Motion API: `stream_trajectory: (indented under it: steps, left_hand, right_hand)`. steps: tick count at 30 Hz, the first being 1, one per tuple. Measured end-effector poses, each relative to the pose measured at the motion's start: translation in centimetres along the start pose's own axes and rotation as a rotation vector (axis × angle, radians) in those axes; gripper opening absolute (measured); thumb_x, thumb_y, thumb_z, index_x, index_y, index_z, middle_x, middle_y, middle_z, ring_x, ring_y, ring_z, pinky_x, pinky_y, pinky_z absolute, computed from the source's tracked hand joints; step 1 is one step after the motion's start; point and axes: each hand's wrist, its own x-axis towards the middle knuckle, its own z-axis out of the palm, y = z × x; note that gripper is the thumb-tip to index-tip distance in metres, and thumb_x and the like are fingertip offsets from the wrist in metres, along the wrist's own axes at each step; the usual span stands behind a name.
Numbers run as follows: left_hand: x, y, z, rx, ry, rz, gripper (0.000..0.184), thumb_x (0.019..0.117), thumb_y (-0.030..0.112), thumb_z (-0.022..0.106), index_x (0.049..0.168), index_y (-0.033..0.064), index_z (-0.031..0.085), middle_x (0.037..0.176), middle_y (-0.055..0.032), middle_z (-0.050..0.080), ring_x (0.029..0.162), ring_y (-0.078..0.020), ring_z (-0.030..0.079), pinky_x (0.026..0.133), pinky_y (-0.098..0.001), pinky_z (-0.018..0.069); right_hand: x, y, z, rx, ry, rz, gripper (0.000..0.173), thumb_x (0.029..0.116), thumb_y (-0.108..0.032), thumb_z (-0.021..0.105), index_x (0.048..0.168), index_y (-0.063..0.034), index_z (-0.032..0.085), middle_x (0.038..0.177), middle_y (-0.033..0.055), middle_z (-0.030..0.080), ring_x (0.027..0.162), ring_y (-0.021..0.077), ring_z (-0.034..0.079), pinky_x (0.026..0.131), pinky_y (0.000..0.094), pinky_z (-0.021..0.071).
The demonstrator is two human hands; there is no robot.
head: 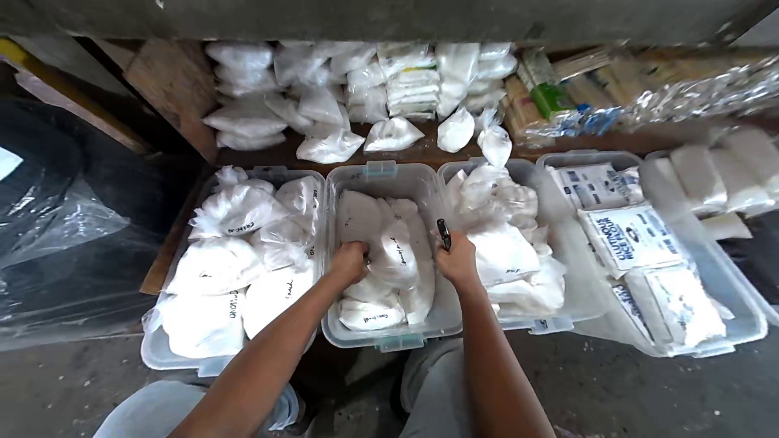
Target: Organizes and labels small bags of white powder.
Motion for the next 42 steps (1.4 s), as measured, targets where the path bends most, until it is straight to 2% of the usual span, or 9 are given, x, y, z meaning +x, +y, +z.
stream_trajectory:
  steps: [4, 9, 11, 15, 18, 22, 25, 35, 42]
  left_hand:
    - [-0.6, -0.1, 0.8, -0.040, 0.013, -0.071, 0.028, 0.0998, 0.015, 0.059, 0.114, -0.0071, 0.067, 0.118, -0.0276, 0.066, 0.116, -0.0419, 0.063, 0.101, -0.0580, 0.0472]
    - [-1.6, 0.5, 0.7, -0.005, -0.072, -0.113, 0.036, 0.1023, 0.019, 0.057, 0.124, -0.0094, 0.062, 0.131, -0.0303, 0.061, 0.127, -0.0437, 0.057, 0.107, -0.0586, 0.0445]
    - [-3.0, 1.3, 0.2, -0.095, 0.020, 0.037, 0.031, 0.1017, 0.015, 0.057, 0.116, -0.0108, 0.065, 0.117, -0.0306, 0.065, 0.115, -0.0430, 0.063, 0.102, -0.0567, 0.0474]
    - [-4.6, 3.1, 1.4, -0.172, 0.182, 0.290, 0.030, 0.1033, 0.012, 0.051, 0.120, -0.0103, 0.063, 0.121, -0.0275, 0.064, 0.116, -0.0392, 0.062, 0.104, -0.0506, 0.0474]
    - [-4.2, 3.2, 1.0, 0.032, -0.021, 0.333, 0.032, 0.1057, 0.014, 0.047, 0.128, -0.0062, 0.059, 0.128, -0.0263, 0.060, 0.118, -0.0415, 0.062, 0.099, -0.0573, 0.0496]
    - [-5.5, 4.5, -1.5, -0.018, 0.222, 0.381, 0.031, 0.1055, 0.014, 0.047, 0.122, -0.0067, 0.063, 0.123, -0.0259, 0.064, 0.112, -0.0401, 0.065, 0.096, -0.0529, 0.0516]
    - [-5.3, 3.3, -1.3, 0.198, 0.087, 0.266, 0.034, 0.1079, 0.019, 0.043, 0.132, 0.0015, 0.059, 0.132, -0.0222, 0.061, 0.114, -0.0430, 0.064, 0.088, -0.0613, 0.0513]
    - [-5.5, 3.2, -2.7, 0.131, 0.112, 0.213, 0.036, 0.1081, 0.021, 0.044, 0.131, -0.0003, 0.060, 0.140, -0.0222, 0.057, 0.136, -0.0471, 0.045, 0.104, -0.0657, 0.0386]
    - [-6.2, 1.0, -2.2, 0.124, 0.090, 0.305, 0.027, 0.1025, 0.008, 0.052, 0.125, -0.0017, 0.063, 0.146, -0.0248, 0.049, 0.126, -0.0429, 0.057, 0.104, -0.0543, 0.0479]
  right_hand:
    - [-0.6, 0.1, 1.7, 0.191, 0.244, -0.232, 0.048, 0.0877, 0.010, 0.057, 0.135, 0.0014, 0.062, 0.133, 0.0254, 0.061, 0.118, 0.0381, 0.062, 0.097, 0.0531, 0.0523]
    - [-0.9, -1.5, 2.3, -0.072, -0.445, -0.253, 0.045, 0.0934, 0.000, 0.054, 0.138, 0.0021, 0.059, 0.127, 0.0249, 0.065, 0.118, 0.0365, 0.063, 0.101, 0.0549, 0.0472]
    - [-1.1, -1.6, 1.5, 0.018, -0.246, -0.192, 0.029, 0.0927, -0.001, 0.052, 0.117, 0.0068, 0.065, 0.102, 0.0221, 0.067, 0.097, 0.0328, 0.065, 0.087, 0.0518, 0.0502]
    - [-0.6, -0.8, 0.2, 0.055, 0.069, -0.078, 0.031, 0.0975, -0.004, 0.051, 0.123, 0.0064, 0.066, 0.100, 0.0231, 0.070, 0.093, 0.0334, 0.068, 0.086, 0.0506, 0.0521]
    - [-0.3, -0.3, 0.7, 0.013, 0.043, -0.048, 0.033, 0.0959, -0.003, 0.051, 0.124, 0.0061, 0.065, 0.104, 0.0237, 0.070, 0.098, 0.0349, 0.067, 0.088, 0.0523, 0.0515]
    - [-0.6, -0.7, 1.1, 0.041, 0.074, -0.083, 0.032, 0.0923, 0.000, 0.053, 0.120, 0.0074, 0.066, 0.103, 0.0241, 0.070, 0.098, 0.0353, 0.068, 0.088, 0.0524, 0.0516]
    - [-0.6, -0.9, 1.4, 0.026, 0.042, -0.075, 0.032, 0.0947, -0.001, 0.052, 0.122, 0.0069, 0.066, 0.105, 0.0241, 0.070, 0.099, 0.0348, 0.068, 0.089, 0.0523, 0.0513]
    - [-0.5, -1.0, 1.3, 0.019, 0.023, -0.107, 0.034, 0.0957, 0.001, 0.050, 0.126, 0.0061, 0.065, 0.104, 0.0240, 0.069, 0.097, 0.0350, 0.067, 0.088, 0.0517, 0.0512]
    - [-0.2, -0.3, 0.2, 0.040, 0.052, -0.064, 0.031, 0.0969, -0.004, 0.051, 0.123, 0.0052, 0.066, 0.104, 0.0219, 0.070, 0.098, 0.0322, 0.068, 0.088, 0.0490, 0.0520]
